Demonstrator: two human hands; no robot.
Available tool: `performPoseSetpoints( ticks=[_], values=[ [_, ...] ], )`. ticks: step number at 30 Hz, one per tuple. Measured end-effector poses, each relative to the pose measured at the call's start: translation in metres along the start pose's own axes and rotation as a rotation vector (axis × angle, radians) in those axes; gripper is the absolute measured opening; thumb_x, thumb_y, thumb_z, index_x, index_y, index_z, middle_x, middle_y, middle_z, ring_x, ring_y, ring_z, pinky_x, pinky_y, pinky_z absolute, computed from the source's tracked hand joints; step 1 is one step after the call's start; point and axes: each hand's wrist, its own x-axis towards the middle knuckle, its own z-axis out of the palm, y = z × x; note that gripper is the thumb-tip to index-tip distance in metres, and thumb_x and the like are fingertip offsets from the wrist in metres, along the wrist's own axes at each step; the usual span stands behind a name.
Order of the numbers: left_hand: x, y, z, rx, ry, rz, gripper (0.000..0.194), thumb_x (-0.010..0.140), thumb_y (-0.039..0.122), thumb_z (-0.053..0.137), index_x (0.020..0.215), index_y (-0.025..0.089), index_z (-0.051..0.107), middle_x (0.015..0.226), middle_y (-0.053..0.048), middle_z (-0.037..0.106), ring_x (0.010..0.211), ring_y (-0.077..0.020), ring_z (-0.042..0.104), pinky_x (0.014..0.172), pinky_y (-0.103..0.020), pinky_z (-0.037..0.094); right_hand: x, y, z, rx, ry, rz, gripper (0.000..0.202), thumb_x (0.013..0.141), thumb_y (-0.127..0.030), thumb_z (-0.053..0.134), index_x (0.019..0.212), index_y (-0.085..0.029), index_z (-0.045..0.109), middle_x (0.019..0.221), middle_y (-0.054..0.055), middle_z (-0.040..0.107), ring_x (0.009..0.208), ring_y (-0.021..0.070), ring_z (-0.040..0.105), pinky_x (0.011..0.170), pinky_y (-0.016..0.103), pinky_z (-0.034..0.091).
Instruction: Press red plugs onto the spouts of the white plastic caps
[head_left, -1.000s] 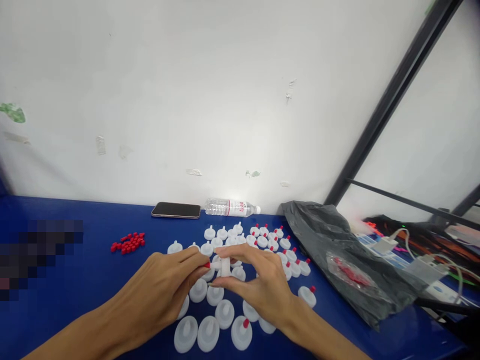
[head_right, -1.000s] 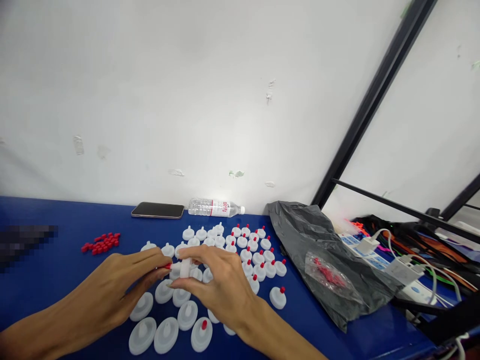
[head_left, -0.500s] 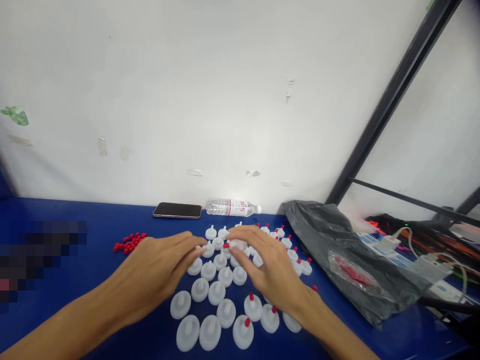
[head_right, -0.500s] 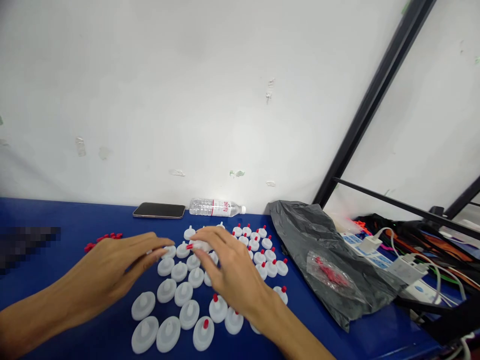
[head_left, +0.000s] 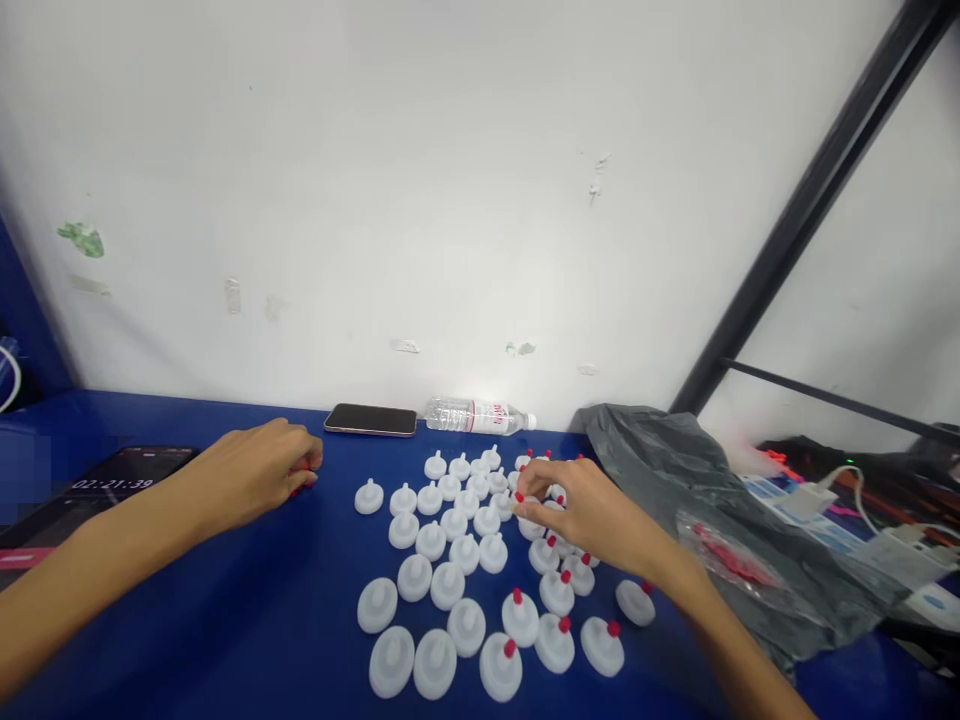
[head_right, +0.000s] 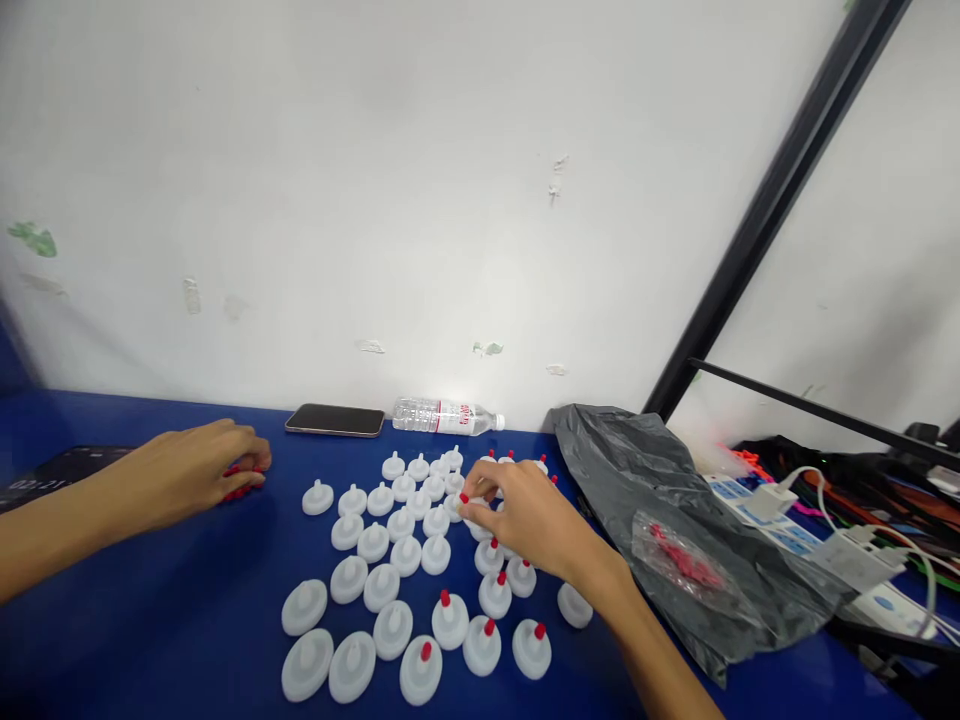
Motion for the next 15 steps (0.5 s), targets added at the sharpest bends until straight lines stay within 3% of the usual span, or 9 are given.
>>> performPoseSetpoints(
  ticks=[6,9,15],
  values=[
    [0.000,0.001,0.012,0.035,0.046,0.040,0.017,0.084,0.024,0.055,0.071,0.027,0.065,0.080,-0.010,0.073,0.076,-0.0289,0.067,0.058,-0.033,0.037,-0.004,-0.002,0.003,-0.072,-0.070,-0.088,0.012,0.093,-0.038,0.076,0.094,-0.026,0.075,0.102,0.003,0.074,0.100,0.0245,0.066,0.087,0.037,0.049],
    [-0.001,0.000,0.016,0.032,0.050,0.043,0.017,0.084,0.020,0.053,0.072,0.027,0.064,0.082,-0.010,0.073,0.077,-0.0292,0.067,0.059,-0.034,0.036,-0.006,-0.003,0.001,-0.057,-0.117,-0.050,0.011,0.092,-0.037,0.077,0.091,-0.027,0.076,0.097,0.002,0.075,0.098,0.0241,0.066,0.085,0.036,0.049],
    [0.001,0.013,0.007,-0.022,0.082,0.047,0.020,0.090,0.030,0.051,0.073,0.027,0.061,0.083,-0.010,0.072,0.075,-0.0285,0.066,0.058,-0.034,0.034,-0.007,-0.001,0.004,-0.006,-0.093,-0.066,0.027,0.085,-0.047,0.084,0.104,-0.029,0.078,0.110,0.002,0.075,0.107,0.0261,0.065,0.090,0.037,0.049]
  ],
)
